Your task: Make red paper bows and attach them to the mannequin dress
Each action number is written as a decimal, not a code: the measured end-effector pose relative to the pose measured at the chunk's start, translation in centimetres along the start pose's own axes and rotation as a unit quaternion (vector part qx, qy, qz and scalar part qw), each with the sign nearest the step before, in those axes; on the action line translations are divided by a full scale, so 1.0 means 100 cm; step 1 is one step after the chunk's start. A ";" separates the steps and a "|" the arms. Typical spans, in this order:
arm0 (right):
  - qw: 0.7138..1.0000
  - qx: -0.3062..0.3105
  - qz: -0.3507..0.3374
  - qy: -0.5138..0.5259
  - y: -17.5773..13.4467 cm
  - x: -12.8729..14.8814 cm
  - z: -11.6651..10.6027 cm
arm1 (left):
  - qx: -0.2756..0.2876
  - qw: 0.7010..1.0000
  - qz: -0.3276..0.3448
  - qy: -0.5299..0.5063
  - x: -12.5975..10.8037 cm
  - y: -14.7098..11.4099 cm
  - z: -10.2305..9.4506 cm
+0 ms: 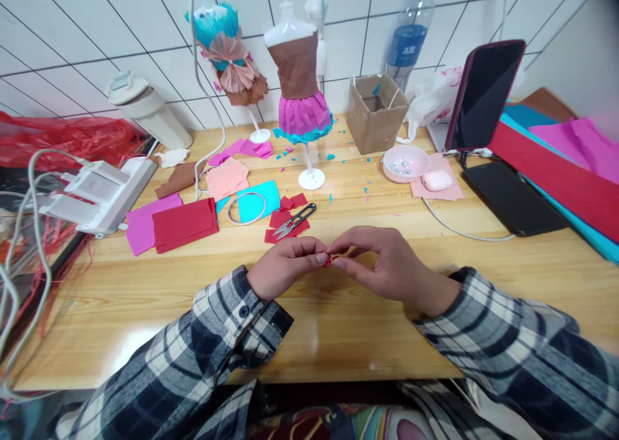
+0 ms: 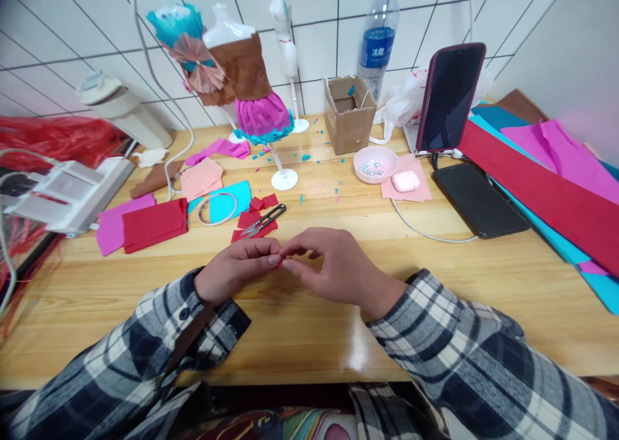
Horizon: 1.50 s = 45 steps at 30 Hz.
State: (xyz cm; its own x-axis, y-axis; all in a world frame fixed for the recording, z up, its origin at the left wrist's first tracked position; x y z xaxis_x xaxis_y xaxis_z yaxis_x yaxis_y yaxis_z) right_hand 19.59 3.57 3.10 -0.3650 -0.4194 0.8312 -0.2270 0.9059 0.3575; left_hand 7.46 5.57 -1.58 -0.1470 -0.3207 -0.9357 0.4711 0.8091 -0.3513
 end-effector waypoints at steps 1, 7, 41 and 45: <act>1.000 0.004 0.015 -0.002 0.000 -0.003 0.002 | -0.001 1.000 0.005 0.009 -0.001 0.000 0.000; 0.999 0.015 0.002 -0.047 0.000 -0.005 0.002 | 0.000 0.997 0.034 0.072 -0.003 0.000 0.000; 0.990 -0.029 0.136 -0.005 0.001 -0.027 0.003 | -0.151 0.903 0.264 0.304 -0.043 -0.009 -0.012; 0.985 -0.002 0.170 0.038 0.000 -0.030 0.008 | -0.141 0.904 0.266 0.304 -0.044 -0.010 -0.010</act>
Point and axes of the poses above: each hand's wrist, its own y-axis towards the middle knuckle, its own z-axis out of the palm, x = y × z, the point moved 8 cm from there along y, towards the middle knuckle, and after that the axes turned 10 degrees about -x, right-handed, at the moved point
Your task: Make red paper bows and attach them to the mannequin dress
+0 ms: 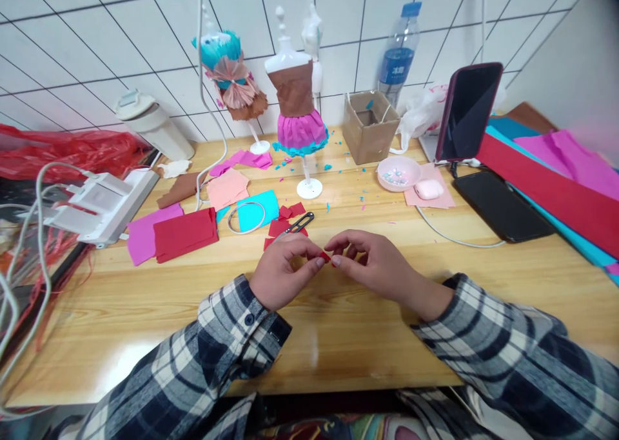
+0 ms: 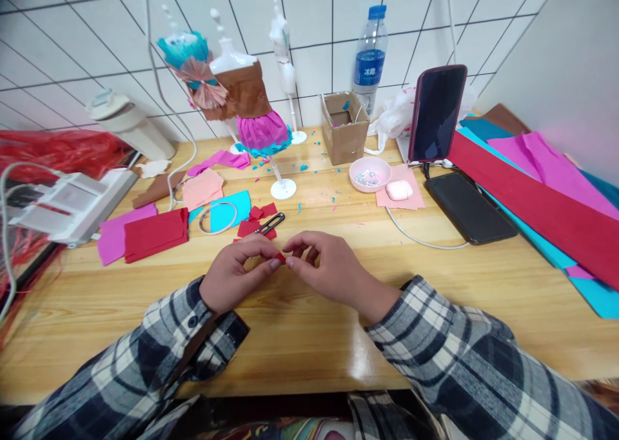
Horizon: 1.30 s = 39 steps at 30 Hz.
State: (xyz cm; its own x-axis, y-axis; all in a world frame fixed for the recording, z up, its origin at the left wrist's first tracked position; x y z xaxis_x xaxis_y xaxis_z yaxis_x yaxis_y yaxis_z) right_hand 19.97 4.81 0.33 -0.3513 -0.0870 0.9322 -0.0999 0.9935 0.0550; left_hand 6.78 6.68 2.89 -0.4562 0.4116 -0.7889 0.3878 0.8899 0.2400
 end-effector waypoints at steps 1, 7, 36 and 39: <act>1.000 0.005 -0.001 0.000 0.000 0.001 0.001 | 0.002 1.000 -0.002 -0.001 0.000 0.000 0.000; 0.999 -0.012 -0.036 -0.002 -0.001 0.005 -0.003 | 0.001 0.998 -0.042 -0.043 0.008 -0.002 -0.002; 0.998 -0.019 -0.056 0.007 0.001 0.011 -0.011 | 0.046 0.998 -0.010 -0.030 -0.006 -0.005 0.011; 0.999 -0.035 -0.007 0.034 0.002 0.001 -0.010 | -0.002 0.999 0.047 0.028 -0.012 -0.004 0.003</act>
Point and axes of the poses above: each hand's wrist, its own y-axis towards the middle knuckle, its own z-axis out of the palm, x = y × z, the point moved 8 cm from there along y, towards the middle knuckle, and after that the axes turned 10 degrees about -x, right-handed, at the moved point
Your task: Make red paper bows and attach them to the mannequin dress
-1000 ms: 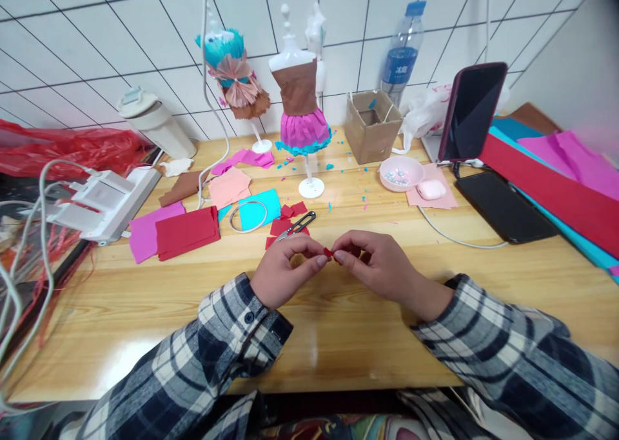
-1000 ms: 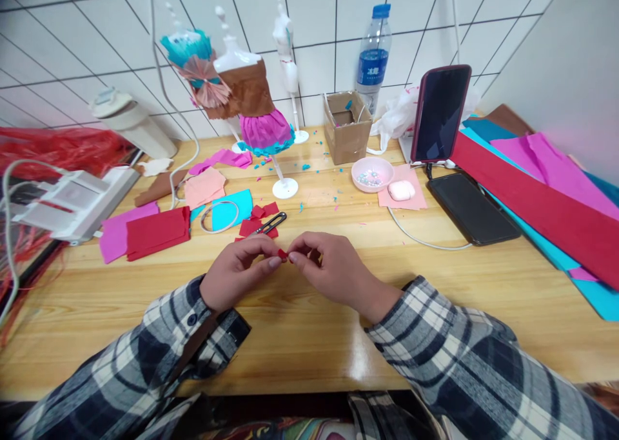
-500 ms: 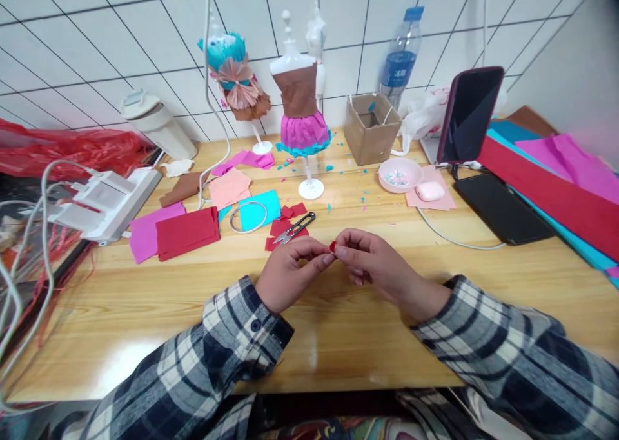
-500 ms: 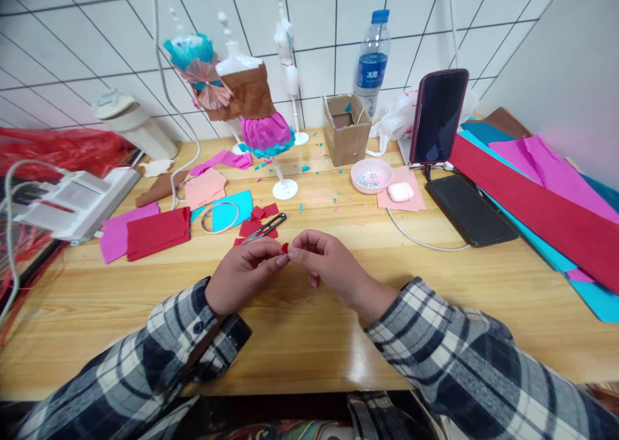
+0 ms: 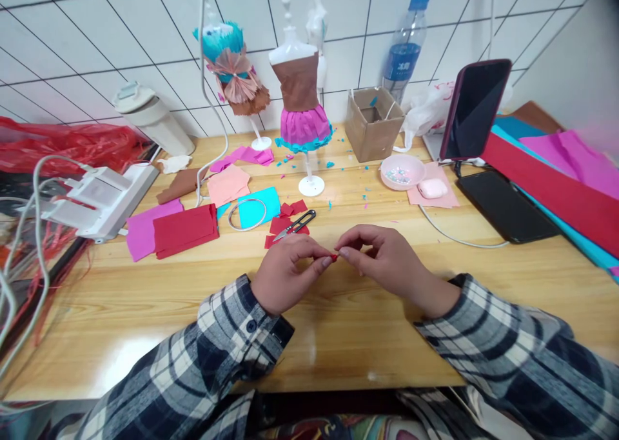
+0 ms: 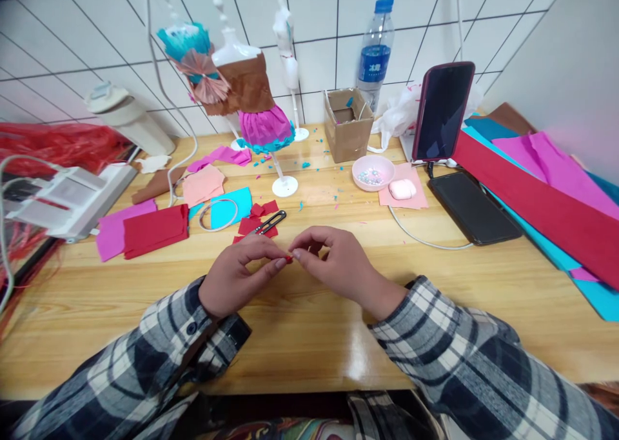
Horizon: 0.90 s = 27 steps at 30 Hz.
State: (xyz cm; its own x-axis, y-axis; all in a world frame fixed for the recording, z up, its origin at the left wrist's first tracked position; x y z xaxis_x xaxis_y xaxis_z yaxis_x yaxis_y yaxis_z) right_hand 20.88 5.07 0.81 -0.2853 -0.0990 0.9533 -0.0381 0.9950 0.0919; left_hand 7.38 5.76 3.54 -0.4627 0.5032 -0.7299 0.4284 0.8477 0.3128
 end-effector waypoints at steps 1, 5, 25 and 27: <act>1.000 -0.002 0.014 0.016 0.000 -0.003 0.001 | -0.020 0.999 0.023 0.025 -0.003 0.000 -0.004; 0.996 -0.029 0.046 0.077 -0.002 -0.007 -0.001 | -0.057 0.996 0.038 0.053 -0.006 0.000 -0.012; 0.986 0.008 0.102 0.134 0.000 -0.014 0.014 | -0.090 0.976 -0.110 -0.168 0.022 -0.003 -0.012; 0.962 0.034 0.152 0.224 -0.002 -0.019 0.026 | -0.093 0.960 -0.131 -0.230 0.027 -0.004 -0.007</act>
Point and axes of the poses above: each hand's wrist, its own y-axis towards the middle knuckle, its own z-axis out of the palm, x = y × z, the point moved 8 cm from there along y, towards the middle knuckle, and after that the axes turned 10 degrees about -x, right-handed, at the moved point
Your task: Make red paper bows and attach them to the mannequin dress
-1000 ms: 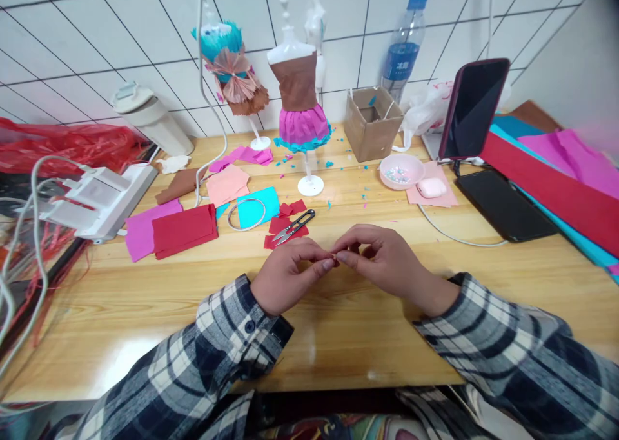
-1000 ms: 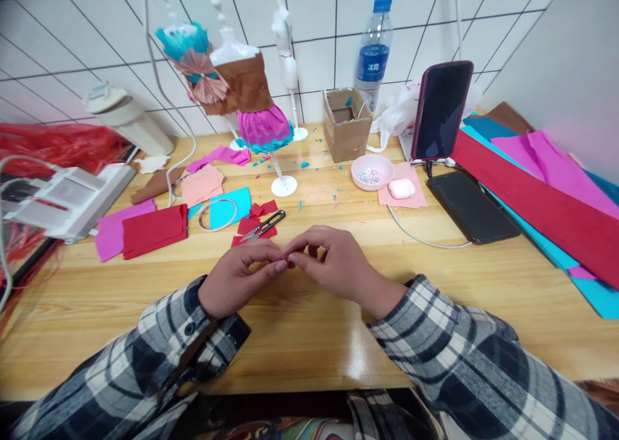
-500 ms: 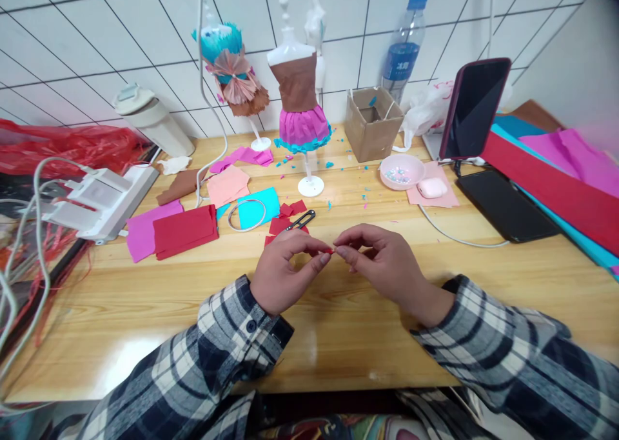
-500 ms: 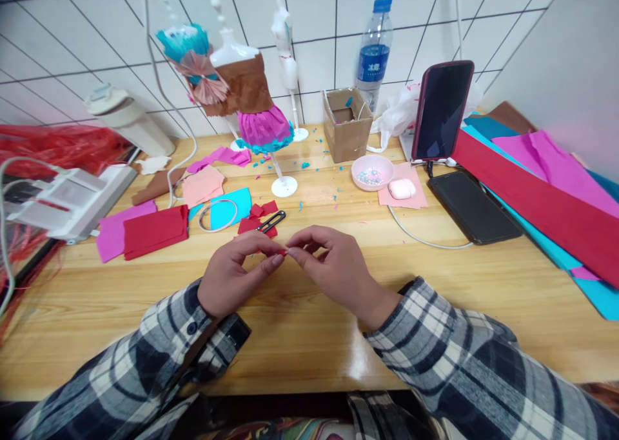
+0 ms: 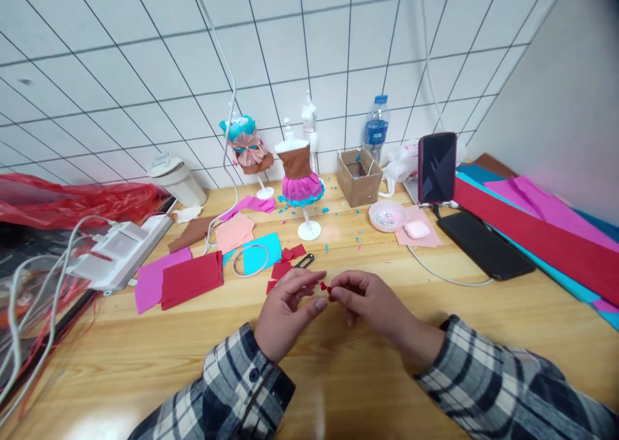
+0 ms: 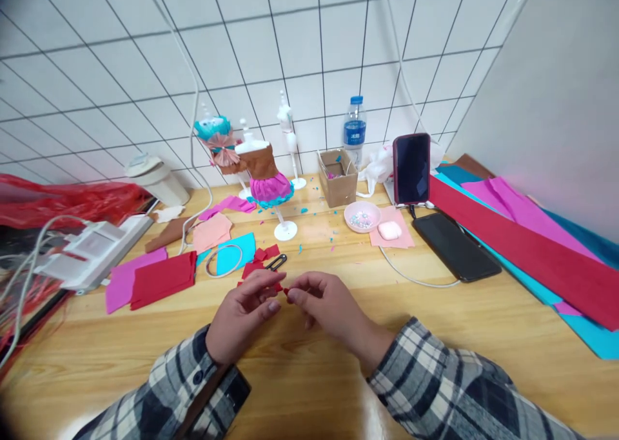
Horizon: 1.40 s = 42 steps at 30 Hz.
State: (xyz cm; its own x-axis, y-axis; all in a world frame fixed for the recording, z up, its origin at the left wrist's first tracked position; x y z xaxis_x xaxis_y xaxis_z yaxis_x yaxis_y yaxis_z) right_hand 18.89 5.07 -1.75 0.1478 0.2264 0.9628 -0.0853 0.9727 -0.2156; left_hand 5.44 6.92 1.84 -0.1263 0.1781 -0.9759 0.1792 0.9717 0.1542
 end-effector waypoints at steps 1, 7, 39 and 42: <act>0.999 0.014 0.017 0.030 0.000 -0.004 0.005 | -0.002 1.000 -0.006 -0.019 0.002 0.000 0.001; 0.998 0.048 0.018 0.029 -0.003 -0.009 0.020 | -0.023 0.998 -0.033 -0.049 0.014 0.001 0.000; 0.693 0.055 -0.434 -0.572 0.066 0.037 0.044 | -0.001 0.979 -0.198 -0.040 0.030 0.001 -0.009; 0.720 0.018 -0.428 -0.546 0.063 0.044 0.037 | -0.016 0.974 -0.217 -0.062 0.030 0.001 -0.011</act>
State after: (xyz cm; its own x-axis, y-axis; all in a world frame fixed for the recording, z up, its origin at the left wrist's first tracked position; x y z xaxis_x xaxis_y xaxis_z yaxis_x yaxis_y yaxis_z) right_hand 15.32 11.98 1.77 -0.6994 -0.6494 0.2987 -0.4520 0.7255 0.5189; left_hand 4.06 7.70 -0.90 -0.0642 -0.2678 -0.9613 0.1046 0.9562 -0.2734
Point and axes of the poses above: each hand's wrist, its own y-axis towards the middle knuckle, its own z-axis out of the palm, x = y × z, the point moved 8 cm from there along y, towards the middle knuckle, and after that the axes turned 10 degrees about -x, right-handed, at the moved point
